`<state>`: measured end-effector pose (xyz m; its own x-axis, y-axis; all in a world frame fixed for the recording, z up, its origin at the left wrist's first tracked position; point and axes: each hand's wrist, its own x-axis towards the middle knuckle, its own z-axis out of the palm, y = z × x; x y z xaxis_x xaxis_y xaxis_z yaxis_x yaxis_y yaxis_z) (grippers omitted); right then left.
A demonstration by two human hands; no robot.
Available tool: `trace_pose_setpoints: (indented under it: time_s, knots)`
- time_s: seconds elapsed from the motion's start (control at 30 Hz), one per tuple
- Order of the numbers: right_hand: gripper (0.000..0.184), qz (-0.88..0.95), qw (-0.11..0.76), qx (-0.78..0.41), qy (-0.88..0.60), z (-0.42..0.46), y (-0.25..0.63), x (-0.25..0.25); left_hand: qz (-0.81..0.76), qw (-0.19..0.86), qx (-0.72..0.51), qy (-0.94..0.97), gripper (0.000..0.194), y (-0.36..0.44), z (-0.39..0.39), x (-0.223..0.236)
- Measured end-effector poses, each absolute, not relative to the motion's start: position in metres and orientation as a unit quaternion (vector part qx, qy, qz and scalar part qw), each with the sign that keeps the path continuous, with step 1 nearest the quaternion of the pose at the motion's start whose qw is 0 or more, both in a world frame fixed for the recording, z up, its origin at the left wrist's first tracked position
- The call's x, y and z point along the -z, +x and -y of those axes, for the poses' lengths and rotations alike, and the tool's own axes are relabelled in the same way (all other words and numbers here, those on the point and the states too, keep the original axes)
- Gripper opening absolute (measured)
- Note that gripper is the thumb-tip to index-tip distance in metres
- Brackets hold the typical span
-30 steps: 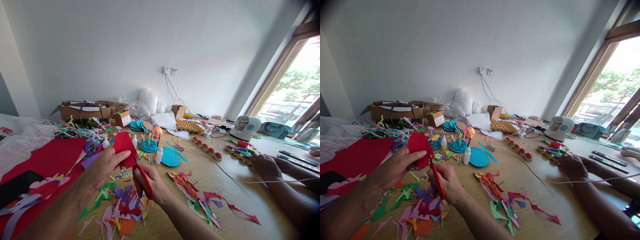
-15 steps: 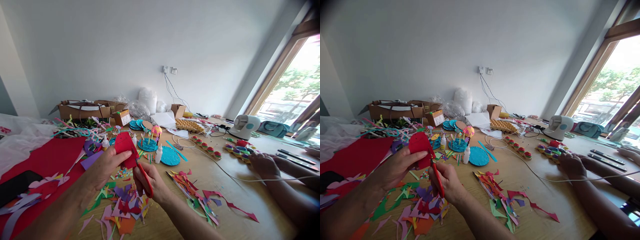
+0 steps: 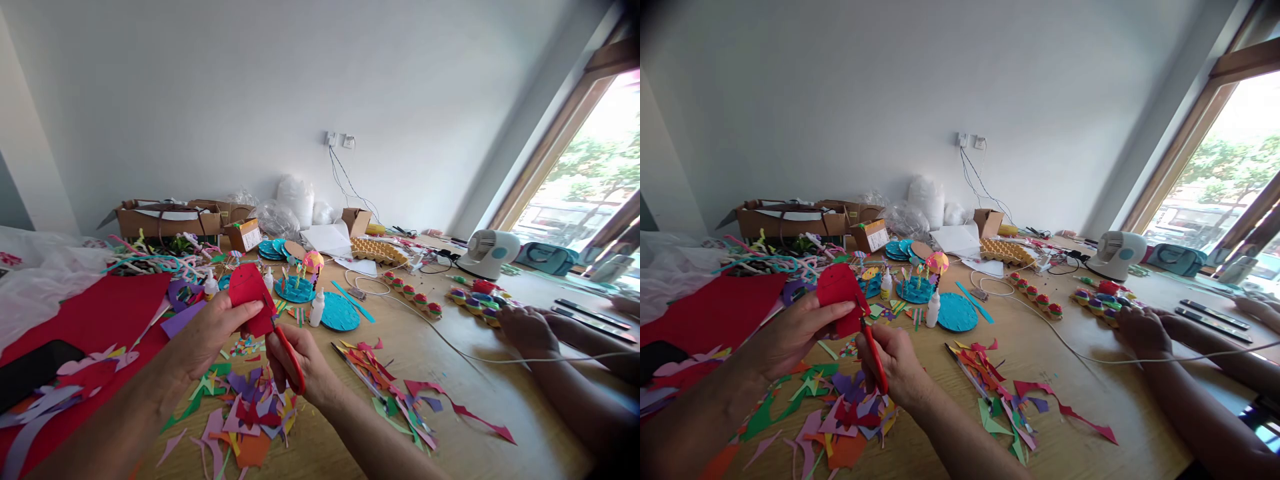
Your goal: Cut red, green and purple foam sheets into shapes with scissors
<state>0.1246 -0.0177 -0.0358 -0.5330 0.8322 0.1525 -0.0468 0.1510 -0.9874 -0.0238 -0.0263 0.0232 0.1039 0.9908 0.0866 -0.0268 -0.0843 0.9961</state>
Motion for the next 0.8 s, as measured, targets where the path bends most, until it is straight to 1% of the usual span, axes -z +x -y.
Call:
trace_pose_setpoints:
  time_s: [0.37, 0.63, 0.8]
  knots:
    - [0.046, 0.652, 0.378, -0.572, -0.324, 0.0191, 0.1244, 0.0321, -0.447, 0.509, -0.494, 0.546, 0.017, -0.0277, 0.0252, -0.0219]
    - [0.039, 0.664, 0.372, -0.561, -0.327, 0.0169, 0.1243, 0.0399, -0.452, 0.443, -0.523, 0.571, 0.018, -0.031, 0.0217, -0.0189]
    - [0.038, 0.665, 0.375, -0.56, -0.321, 0.0172, 0.1243, 0.039, -0.455, 0.455, -0.513, 0.568, 0.02, -0.0311, 0.0209, -0.0181]
